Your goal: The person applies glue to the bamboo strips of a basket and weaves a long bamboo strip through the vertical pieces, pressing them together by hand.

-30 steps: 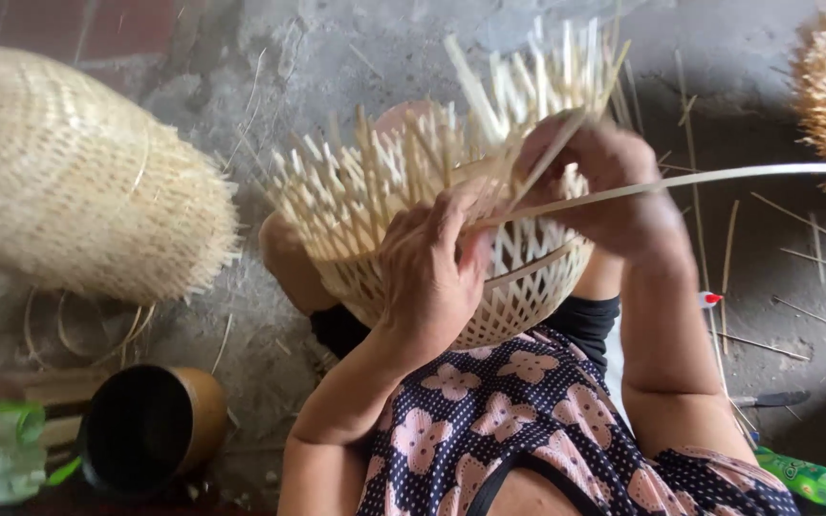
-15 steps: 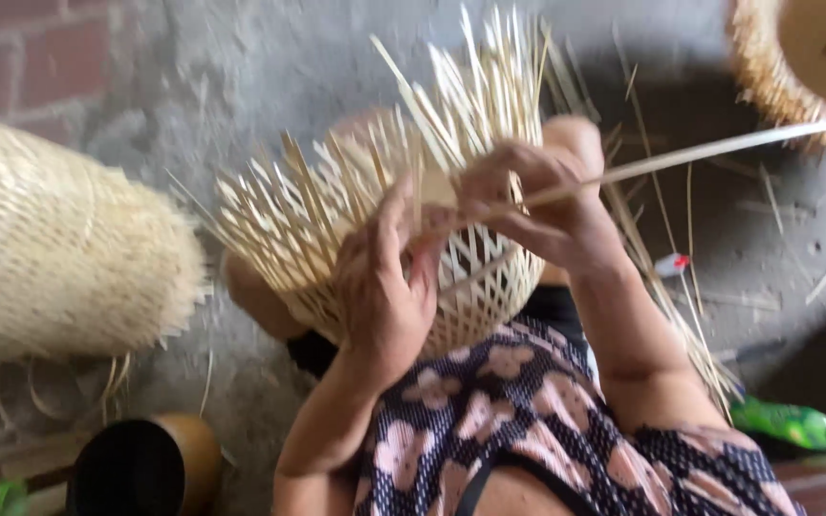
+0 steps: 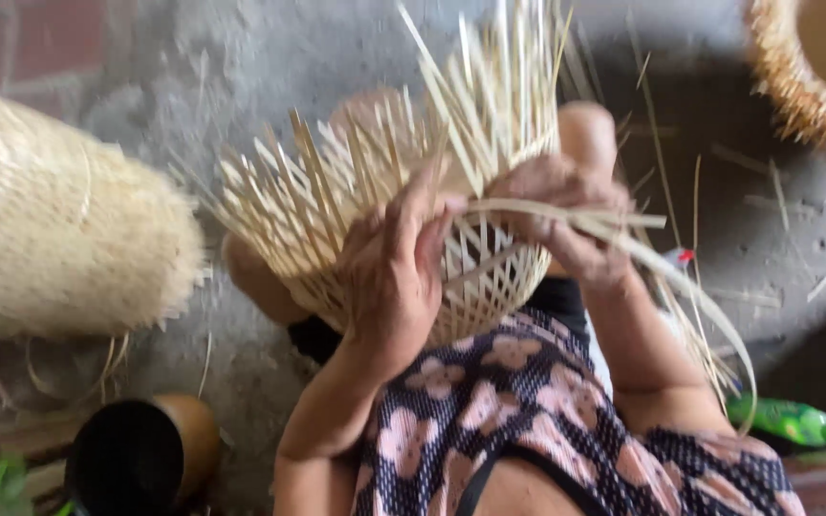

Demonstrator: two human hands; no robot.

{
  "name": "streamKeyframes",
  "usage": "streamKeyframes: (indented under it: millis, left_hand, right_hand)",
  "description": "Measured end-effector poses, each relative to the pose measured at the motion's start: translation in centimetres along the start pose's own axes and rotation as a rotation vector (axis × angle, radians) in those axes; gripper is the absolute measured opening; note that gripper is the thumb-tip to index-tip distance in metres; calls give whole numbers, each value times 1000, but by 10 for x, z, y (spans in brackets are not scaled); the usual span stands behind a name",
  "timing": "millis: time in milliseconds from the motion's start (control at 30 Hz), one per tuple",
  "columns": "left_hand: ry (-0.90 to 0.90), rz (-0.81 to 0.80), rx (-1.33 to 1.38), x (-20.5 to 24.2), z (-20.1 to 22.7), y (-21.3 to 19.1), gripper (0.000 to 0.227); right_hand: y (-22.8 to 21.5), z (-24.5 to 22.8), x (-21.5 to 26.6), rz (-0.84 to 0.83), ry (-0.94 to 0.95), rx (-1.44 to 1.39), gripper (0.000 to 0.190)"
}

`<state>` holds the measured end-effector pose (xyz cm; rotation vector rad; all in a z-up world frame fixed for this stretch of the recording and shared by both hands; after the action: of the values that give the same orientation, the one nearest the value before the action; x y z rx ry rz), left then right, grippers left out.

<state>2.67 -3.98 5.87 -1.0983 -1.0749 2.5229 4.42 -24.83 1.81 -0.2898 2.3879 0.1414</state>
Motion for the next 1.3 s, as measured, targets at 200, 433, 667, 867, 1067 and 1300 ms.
streamKeyframes:
  millis: [200, 433, 667, 867, 1067, 1300]
  left_hand:
    - [29, 1, 71, -6, 2, -5, 62]
    - [31, 56, 17, 6, -13, 13, 68]
    - [81, 42, 132, 4, -9, 0, 90]
    - [14, 62, 208, 10, -16, 6, 99]
    - [50, 89, 153, 16, -14, 13, 97]
    - [64, 214, -236, 26, -4, 14, 80]
  right_hand:
    - [7, 2, 8, -129, -70, -219, 16]
    - [18, -54, -19, -162, -252, 161, 13]
    - [14, -81, -36, -74, 256, 1036, 22]
    - [3, -86, -45, -230, 121, 1506, 29]
    - [-15, -58, -44, -368, 134, 1340, 34]
    - [-6, -64, -50, -210, 255, 1127, 56]
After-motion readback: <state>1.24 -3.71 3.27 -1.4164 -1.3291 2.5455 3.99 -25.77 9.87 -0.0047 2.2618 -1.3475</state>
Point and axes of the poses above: each hand's wrist, its own x-axis away from the middle knuckle, its own y-axis out of the palm, z = x × y, the point moved 3 cm from there along -x, towards the middle knuckle, and after that the axes turned 7 degrees about -z, right-handed, at the moved point
